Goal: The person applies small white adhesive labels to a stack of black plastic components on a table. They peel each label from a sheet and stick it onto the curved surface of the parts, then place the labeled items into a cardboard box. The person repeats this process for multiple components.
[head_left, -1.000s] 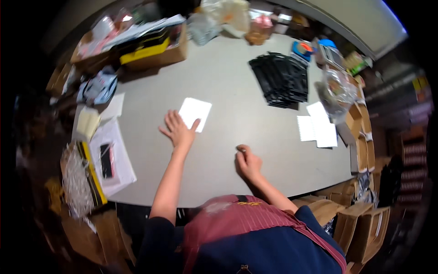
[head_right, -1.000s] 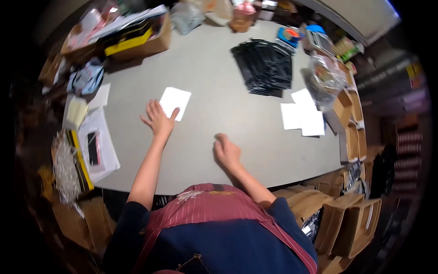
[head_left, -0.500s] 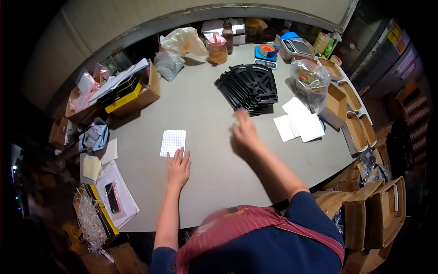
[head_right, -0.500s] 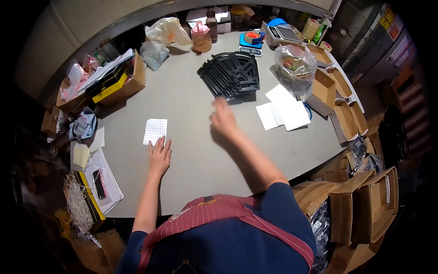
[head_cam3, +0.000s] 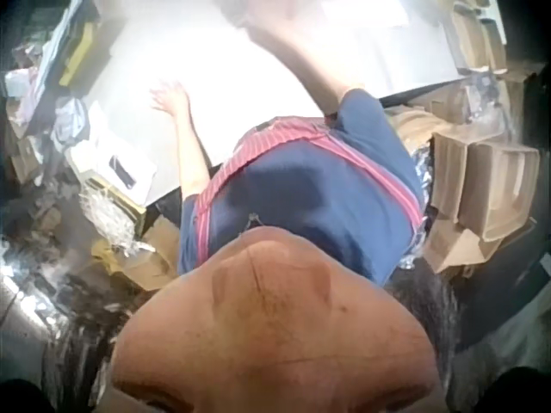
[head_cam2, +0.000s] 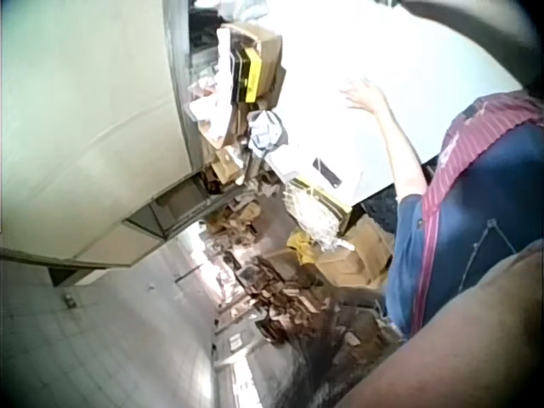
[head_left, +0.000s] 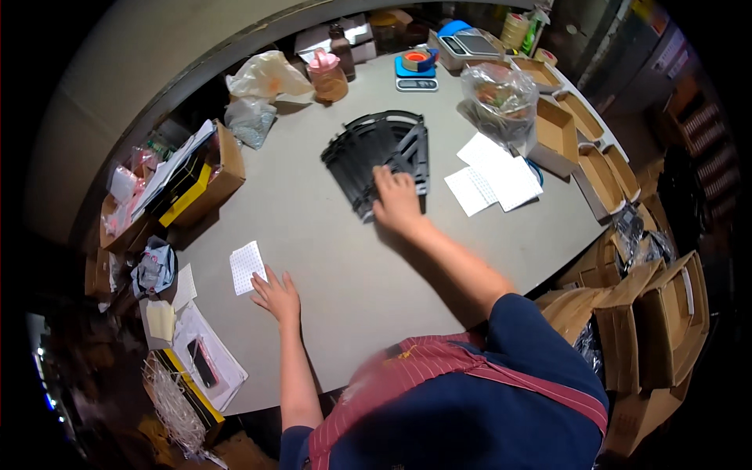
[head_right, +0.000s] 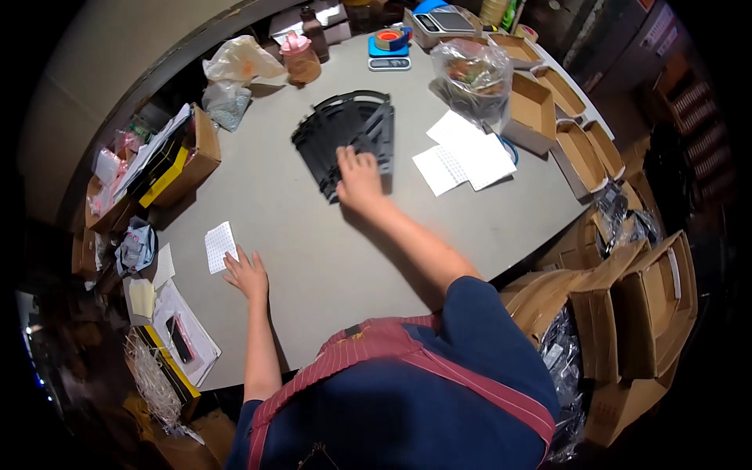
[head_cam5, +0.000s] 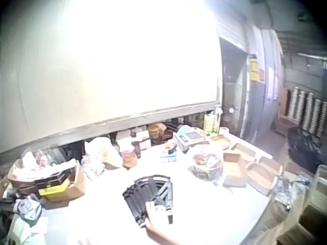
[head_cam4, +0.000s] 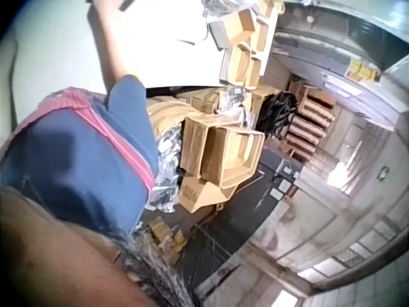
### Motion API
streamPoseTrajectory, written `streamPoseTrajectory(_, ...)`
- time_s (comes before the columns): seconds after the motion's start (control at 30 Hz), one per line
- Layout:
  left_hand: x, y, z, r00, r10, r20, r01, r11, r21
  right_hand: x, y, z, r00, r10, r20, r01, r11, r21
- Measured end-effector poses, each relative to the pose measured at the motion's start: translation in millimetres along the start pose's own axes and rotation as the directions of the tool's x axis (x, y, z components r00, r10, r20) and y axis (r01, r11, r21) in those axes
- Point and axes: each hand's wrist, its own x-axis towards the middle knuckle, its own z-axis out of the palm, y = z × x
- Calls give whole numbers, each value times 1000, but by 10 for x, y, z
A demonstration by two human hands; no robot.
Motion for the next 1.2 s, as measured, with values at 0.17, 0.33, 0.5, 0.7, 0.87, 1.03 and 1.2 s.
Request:
streamPoseTrajectory(0.17,0,-41,61,999,5,-31,-5,1000,23,-686,-854,-346,987,-76,144,72,997,34)
streamPoseTrajectory(0.33,-60,-131,68,999,31,-31,-32,998,-54,-898,-994,-943,897,-204,393,-72,808,585)
streamPoseTrajectory(0.5,-323,-356,3,965,138,-222,-196,943,-268,-409,591,-1125,980,128,-155,-97,977,191)
streamPoseTrajectory(0.7,-862,-444,-186,957,85,-278,-210,862,-462,-783,2444,-1410,410,912,-4,-823,368,-434)
streamPoseTrajectory(0.87,-1064,-170,-701,989,-37,-141,-79,679,-730,-1183,2524,-1482,702,706,-93,-693,707,139)
streamPoseTrajectory(1.03,-1028,367,-1413,992,104,-66,-110,496,-861,-764,733,-1901,887,461,11,-334,625,706)
streamPoseTrajectory(1.2,-1061,1436,-2182,882,451,133,83,129,-988,-700,-542,-2160,922,-106,373,-326,308,894)
